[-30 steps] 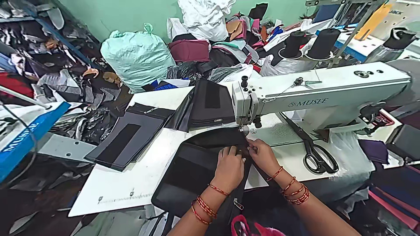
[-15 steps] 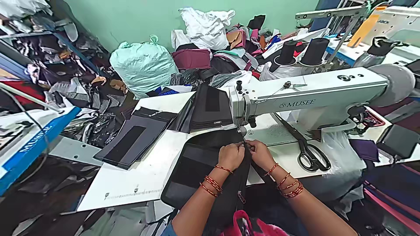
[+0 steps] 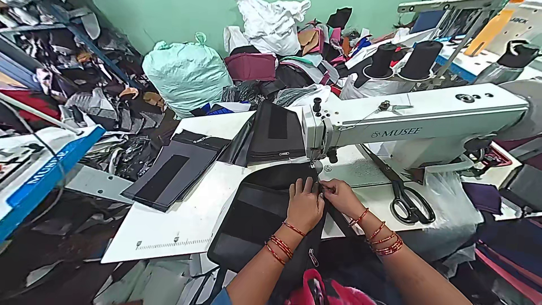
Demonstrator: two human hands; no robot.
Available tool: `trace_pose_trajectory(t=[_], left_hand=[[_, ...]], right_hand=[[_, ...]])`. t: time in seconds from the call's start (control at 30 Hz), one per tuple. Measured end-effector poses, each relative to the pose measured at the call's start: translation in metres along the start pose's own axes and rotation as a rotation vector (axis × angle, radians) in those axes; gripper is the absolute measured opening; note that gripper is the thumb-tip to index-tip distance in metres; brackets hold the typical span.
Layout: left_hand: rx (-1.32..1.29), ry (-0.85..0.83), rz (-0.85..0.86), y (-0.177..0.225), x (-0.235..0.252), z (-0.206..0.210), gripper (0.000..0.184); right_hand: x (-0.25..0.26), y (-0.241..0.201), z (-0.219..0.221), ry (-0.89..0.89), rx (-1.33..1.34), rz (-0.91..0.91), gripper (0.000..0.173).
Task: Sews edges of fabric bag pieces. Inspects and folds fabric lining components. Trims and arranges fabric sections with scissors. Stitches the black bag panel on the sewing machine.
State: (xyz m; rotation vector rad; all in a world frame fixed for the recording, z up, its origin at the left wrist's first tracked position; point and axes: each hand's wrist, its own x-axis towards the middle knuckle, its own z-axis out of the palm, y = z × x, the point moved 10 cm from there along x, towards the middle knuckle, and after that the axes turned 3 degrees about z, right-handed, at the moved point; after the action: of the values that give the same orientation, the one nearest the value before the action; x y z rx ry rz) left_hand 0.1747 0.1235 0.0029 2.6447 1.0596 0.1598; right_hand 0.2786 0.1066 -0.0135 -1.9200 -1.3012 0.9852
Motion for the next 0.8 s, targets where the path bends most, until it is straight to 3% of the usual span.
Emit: trace_pose_trajectory(t=[0.13, 0.4, 0.5, 0.57, 0.67, 0.73, 0.8], left_hand=[[-0.001, 0.221, 0.212, 0.007, -0.003, -0.003, 0.043], [-0.24, 0.178, 0.25, -0.004, -0.006, -0.018, 0.04], [-0.346, 0.095, 0.107, -0.02, 0.007, -0.027, 0.035], [-0.325, 0.0, 0.053, -0.023, 0.019, -0.029, 0.042], [-0.109, -0.192, 0.162, -0.008, 0.035, -0.018, 0.06], [-0.011, -0.308, 0.222, 0.0, 0.041, -0.007, 0.047], [-0.009, -0.266, 0.275, 0.002, 0.04, -0.004, 0.037]], right_hand=[[-0.006, -0.011, 0.001, -0.015, -0.127, 0.004, 0.037], [-0.013, -0.024, 0.021, -0.068, -0.439, 0.026, 0.043], [-0.015, -0.029, 0.029, -0.073, -0.589, 0.002, 0.041], [-0.017, -0.032, 0.032, -0.097, -0.653, 0.007, 0.036], [-0.017, -0.034, 0.034, -0.161, -0.701, 0.053, 0.033], [-0.019, -0.034, 0.035, -0.199, -0.716, 0.083, 0.028], [-0.02, -0.034, 0.035, -0.203, -0.724, 0.09, 0.028]])
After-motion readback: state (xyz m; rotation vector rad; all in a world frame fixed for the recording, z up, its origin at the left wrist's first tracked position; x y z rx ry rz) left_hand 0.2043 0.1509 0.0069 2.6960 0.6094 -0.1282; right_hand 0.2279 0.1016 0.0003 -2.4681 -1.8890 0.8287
